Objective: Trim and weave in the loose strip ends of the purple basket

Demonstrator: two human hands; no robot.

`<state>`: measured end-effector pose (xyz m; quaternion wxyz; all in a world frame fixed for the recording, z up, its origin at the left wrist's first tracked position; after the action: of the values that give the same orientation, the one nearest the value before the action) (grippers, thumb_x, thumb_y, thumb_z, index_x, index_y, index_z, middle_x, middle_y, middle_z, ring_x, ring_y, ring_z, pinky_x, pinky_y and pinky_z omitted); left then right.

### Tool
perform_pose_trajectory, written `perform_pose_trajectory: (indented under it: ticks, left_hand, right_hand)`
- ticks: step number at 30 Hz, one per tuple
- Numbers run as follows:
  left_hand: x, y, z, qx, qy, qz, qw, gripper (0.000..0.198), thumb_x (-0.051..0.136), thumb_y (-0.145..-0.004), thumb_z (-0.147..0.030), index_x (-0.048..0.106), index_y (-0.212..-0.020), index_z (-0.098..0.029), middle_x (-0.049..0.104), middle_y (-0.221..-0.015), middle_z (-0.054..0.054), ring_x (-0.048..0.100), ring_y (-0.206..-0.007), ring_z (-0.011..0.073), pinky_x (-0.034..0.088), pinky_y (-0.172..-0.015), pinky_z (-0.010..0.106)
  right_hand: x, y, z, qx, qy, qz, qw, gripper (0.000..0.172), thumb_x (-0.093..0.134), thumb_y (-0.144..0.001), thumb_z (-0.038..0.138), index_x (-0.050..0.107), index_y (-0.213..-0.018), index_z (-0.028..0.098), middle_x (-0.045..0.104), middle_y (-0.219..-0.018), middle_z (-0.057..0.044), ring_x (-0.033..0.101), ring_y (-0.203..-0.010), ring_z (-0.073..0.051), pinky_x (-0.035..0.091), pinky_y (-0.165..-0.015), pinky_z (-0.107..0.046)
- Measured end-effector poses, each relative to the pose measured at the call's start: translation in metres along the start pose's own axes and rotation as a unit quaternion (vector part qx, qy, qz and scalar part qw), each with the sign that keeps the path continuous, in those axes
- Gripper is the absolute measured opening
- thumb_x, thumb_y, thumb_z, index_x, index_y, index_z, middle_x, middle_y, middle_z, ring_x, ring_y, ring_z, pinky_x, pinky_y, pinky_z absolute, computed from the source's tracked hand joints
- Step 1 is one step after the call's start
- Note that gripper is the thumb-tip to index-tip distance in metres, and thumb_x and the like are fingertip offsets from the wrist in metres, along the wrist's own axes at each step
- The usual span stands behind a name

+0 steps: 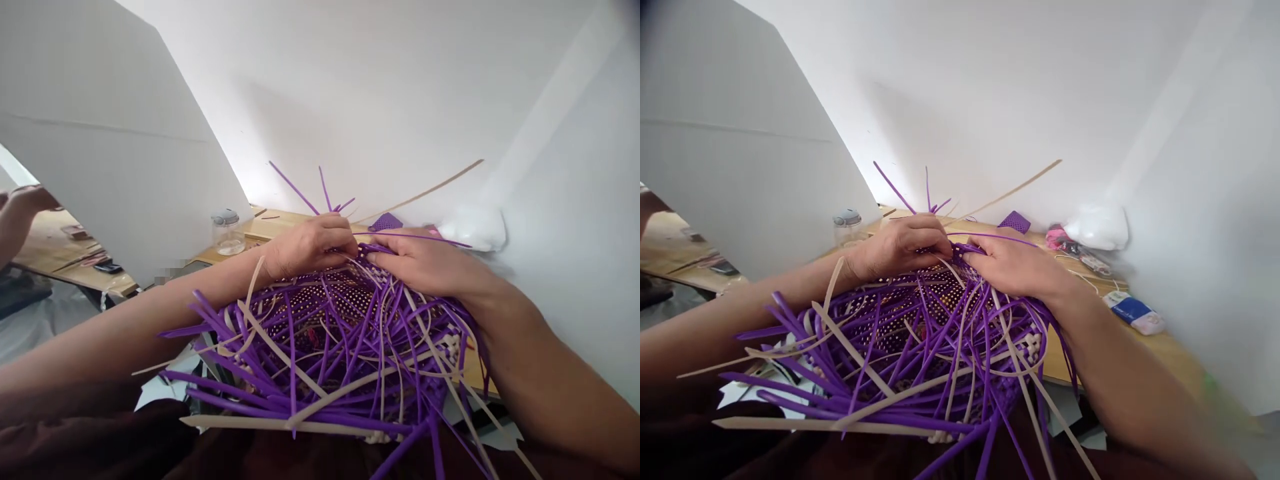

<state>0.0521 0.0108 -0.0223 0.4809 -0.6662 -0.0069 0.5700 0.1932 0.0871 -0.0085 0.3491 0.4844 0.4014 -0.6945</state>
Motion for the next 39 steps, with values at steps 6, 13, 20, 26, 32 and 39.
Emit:
perform_pose_trajectory:
  ticks: [6, 13, 20, 26, 32, 39]
  left_hand:
    - [0.007, -0.021, 0.003, 0.016, 0.012, 0.066, 0.998, 0.014, 0.055, -0.094, -0.019, 0.069, -0.091, -0.020, 0.069, -0.090, 0.007, 0.063, -0.089, 0.0174, 0.051, -0.087, 0.033]
    - [0.011, -0.051, 0.013, -0.034, 0.027, 0.210, 0.977, 0.018, 0.064, -0.074, -0.006, 0.069, -0.070, -0.023, 0.065, -0.064, -0.004, 0.059, -0.060, 0.0120, 0.045, -0.057, 0.025]
    - [0.006, -0.039, 0.004, -0.029, 0.058, 0.072, 0.995, 0.011, 0.061, -0.082, -0.010, 0.069, -0.081, -0.018, 0.068, -0.079, 0.002, 0.062, -0.073, 0.0121, 0.050, -0.068, 0.026]
    - [0.009, -0.025, 0.013, -0.021, 0.033, 0.009, 0.999, 0.010, 0.060, -0.085, -0.012, 0.069, -0.085, -0.017, 0.068, -0.081, 0.003, 0.061, -0.078, 0.0130, 0.051, -0.070, 0.027]
    - [0.012, -0.027, 0.019, -0.039, 0.039, 0.001, 0.998, 0.012, 0.059, -0.089, -0.016, 0.069, -0.084, -0.017, 0.066, -0.080, 0.004, 0.060, -0.072, 0.0112, 0.049, -0.066, 0.025]
    - [0.017, -0.027, 0.023, -0.037, 0.052, 0.011, 0.998, 0.011, 0.062, -0.090, -0.021, 0.071, -0.086, -0.016, 0.065, -0.080, 0.004, 0.061, -0.074, 0.0120, 0.048, -0.067, 0.025]
  right_hand:
    - [-0.008, 0.012, -0.009, 0.030, 0.001, -0.029, 0.999, 0.032, 0.045, -0.095, 0.040, 0.069, -0.115, 0.030, 0.069, -0.121, -0.003, 0.063, -0.106, -0.026, 0.046, -0.091, -0.042]
    - [-0.004, 0.009, -0.014, 0.081, 0.002, -0.037, 0.996, 0.031, 0.045, -0.093, 0.042, 0.069, -0.102, 0.025, 0.073, -0.102, -0.007, 0.065, -0.089, -0.024, 0.045, -0.075, -0.037]
    - [-0.004, 0.017, -0.018, 0.064, -0.021, -0.067, 0.995, 0.030, 0.045, -0.094, 0.040, 0.069, -0.100, 0.025, 0.072, -0.092, -0.006, 0.064, -0.080, -0.022, 0.045, -0.072, -0.036]
    - [-0.004, 0.012, -0.011, 0.039, -0.009, -0.075, 0.996, 0.031, 0.042, -0.095, 0.037, 0.069, -0.106, 0.025, 0.072, -0.107, -0.008, 0.065, -0.096, -0.025, 0.046, -0.082, -0.038]
    - [0.000, 0.006, -0.011, 0.015, -0.011, -0.077, 0.997, 0.033, 0.043, -0.094, 0.034, 0.070, -0.113, 0.027, 0.069, -0.124, -0.005, 0.063, -0.110, -0.025, 0.048, -0.089, -0.037]
    - [0.006, 0.002, -0.026, 0.038, -0.006, -0.067, 0.997, 0.033, 0.045, -0.093, 0.042, 0.070, -0.108, 0.026, 0.071, -0.120, -0.006, 0.065, -0.107, -0.027, 0.049, -0.091, -0.040]
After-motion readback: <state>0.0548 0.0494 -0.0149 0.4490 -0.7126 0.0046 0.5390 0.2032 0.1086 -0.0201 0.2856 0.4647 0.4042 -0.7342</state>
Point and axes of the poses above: each hand's wrist, its own y-axis away from the middle knuckle, its own x-axis out of the palm, z = x × y, the point moved 5 cm from there along -y, towards the middle knuckle
